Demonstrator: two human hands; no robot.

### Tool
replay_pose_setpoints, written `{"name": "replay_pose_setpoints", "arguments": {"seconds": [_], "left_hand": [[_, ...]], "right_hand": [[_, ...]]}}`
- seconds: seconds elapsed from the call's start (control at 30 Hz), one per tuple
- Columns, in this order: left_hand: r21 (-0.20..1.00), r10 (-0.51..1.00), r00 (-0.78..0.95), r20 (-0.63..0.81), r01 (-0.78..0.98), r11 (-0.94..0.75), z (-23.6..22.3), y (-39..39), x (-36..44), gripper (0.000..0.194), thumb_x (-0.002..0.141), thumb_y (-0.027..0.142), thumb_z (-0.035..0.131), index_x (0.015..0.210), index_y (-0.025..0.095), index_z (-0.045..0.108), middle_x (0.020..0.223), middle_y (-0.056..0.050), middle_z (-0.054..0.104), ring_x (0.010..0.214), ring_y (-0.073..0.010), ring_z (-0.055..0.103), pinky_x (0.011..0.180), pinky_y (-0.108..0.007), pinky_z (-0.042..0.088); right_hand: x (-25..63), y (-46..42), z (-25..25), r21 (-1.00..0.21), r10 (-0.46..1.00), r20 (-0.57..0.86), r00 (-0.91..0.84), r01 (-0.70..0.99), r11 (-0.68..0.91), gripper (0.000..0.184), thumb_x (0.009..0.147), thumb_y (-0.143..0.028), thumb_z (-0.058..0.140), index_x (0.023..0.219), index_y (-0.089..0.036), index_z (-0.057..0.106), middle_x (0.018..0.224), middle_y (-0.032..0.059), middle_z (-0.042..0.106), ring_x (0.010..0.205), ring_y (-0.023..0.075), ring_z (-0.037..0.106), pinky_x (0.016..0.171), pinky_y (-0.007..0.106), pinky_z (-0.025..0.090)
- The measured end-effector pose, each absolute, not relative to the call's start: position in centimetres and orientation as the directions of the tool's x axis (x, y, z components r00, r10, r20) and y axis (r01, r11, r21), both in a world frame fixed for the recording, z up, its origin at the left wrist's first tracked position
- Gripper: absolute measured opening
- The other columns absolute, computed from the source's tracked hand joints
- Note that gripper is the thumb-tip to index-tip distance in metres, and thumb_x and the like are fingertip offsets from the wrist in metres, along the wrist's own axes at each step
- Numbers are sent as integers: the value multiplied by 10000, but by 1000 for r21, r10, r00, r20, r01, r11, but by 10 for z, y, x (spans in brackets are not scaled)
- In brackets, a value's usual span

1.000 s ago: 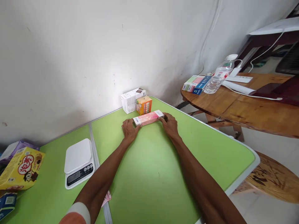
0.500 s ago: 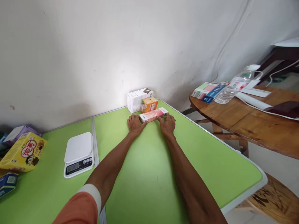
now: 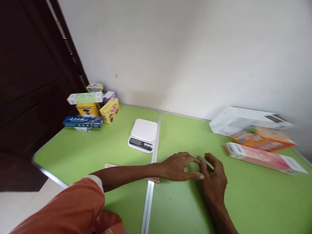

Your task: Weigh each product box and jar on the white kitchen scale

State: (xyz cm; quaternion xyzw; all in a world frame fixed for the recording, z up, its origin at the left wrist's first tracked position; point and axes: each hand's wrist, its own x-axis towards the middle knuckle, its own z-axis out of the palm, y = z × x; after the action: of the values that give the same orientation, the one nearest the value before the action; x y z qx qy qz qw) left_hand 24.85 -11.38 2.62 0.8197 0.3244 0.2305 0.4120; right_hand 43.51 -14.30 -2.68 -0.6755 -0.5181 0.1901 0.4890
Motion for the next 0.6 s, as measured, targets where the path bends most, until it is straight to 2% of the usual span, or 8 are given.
{"name": "replay_pose_setpoints", "arguments": {"seconds": [0.07, 0.2, 0.27, 0.33, 0.43, 0.5, 0.6], "left_hand": [[848, 796, 577, 186, 314, -426, 38, -131, 190, 486, 1006, 541, 691, 1375, 224, 706, 1405, -120, 737, 1346, -292, 672, 1185, -463, 530], [863, 950, 187, 250, 401, -306, 54, -159, 79, 369, 1026, 441, 674, 1286, 187, 742, 1268, -129, 780, 1161, -254, 747, 1040, -427, 621], [855, 966, 21, 259, 460, -240, 57, -170, 33, 321, 1036, 419, 652, 1231, 183, 751, 1206, -126, 790, 1055, -239, 768, 956, -417, 648], [837, 960, -96, 264, 517, -178, 54, -181, -4, 307, 1044, 430, 630, 1202, 195, 750, 1179, -121, 792, 1019, -241, 775, 918, -421, 658], [799, 943, -202, 263, 594, -95, 43, -196, -46, 346, 1035, 478, 627, 1232, 215, 734, 1246, -128, 776, 1136, -281, 762, 984, -466, 651], [791, 951, -199, 237, 608, -70, 34, -203, -65, 369, 1039, 493, 614, 1264, 222, 722, 1279, -128, 764, 1180, -290, 752, 1021, -481, 642], [806, 961, -166, 222, 586, -85, 25, -206, -80, 367, 1044, 503, 605, 1267, 235, 722, 1260, -115, 759, 1145, -273, 760, 1006, -450, 646]], "right_hand": [[374, -159, -24, -854, 915, 325, 240, 489, 175, 417, 1044, -589, 561, 1429, -444, 625, 1456, 112, 691, 1269, 434, 707, 1024, 718, 597], [262, -164, -13, -774, 876, 473, -96, 430, 465, 403, 1073, -448, 576, 1442, -296, 630, 1345, 145, 739, 1186, 374, 746, 1005, 625, 631], [225, -154, -5, -705, 814, 551, -185, 420, 572, 382, 1095, -398, 537, 1441, -265, 626, 1324, 159, 745, 1231, 363, 724, 1044, 601, 614], [206, -139, 4, -643, 783, 578, -232, 462, 611, 381, 1103, -398, 518, 1435, -249, 631, 1319, 172, 740, 1257, 368, 696, 1064, 601, 596], [204, -119, 15, -603, 799, 498, -338, 527, 599, 386, 1096, -456, 526, 1390, -248, 664, 1262, 160, 746, 1178, 363, 701, 1016, 580, 609], [208, -112, 21, -609, 800, 420, -428, 521, 598, 386, 1093, -479, 525, 1364, -252, 680, 1228, 143, 755, 1138, 349, 715, 988, 555, 623], [204, -112, 27, -653, 787, 308, -534, 482, 583, 371, 1098, -481, 523, 1330, -253, 703, 1231, 134, 770, 1109, 334, 742, 974, 547, 639]]}}
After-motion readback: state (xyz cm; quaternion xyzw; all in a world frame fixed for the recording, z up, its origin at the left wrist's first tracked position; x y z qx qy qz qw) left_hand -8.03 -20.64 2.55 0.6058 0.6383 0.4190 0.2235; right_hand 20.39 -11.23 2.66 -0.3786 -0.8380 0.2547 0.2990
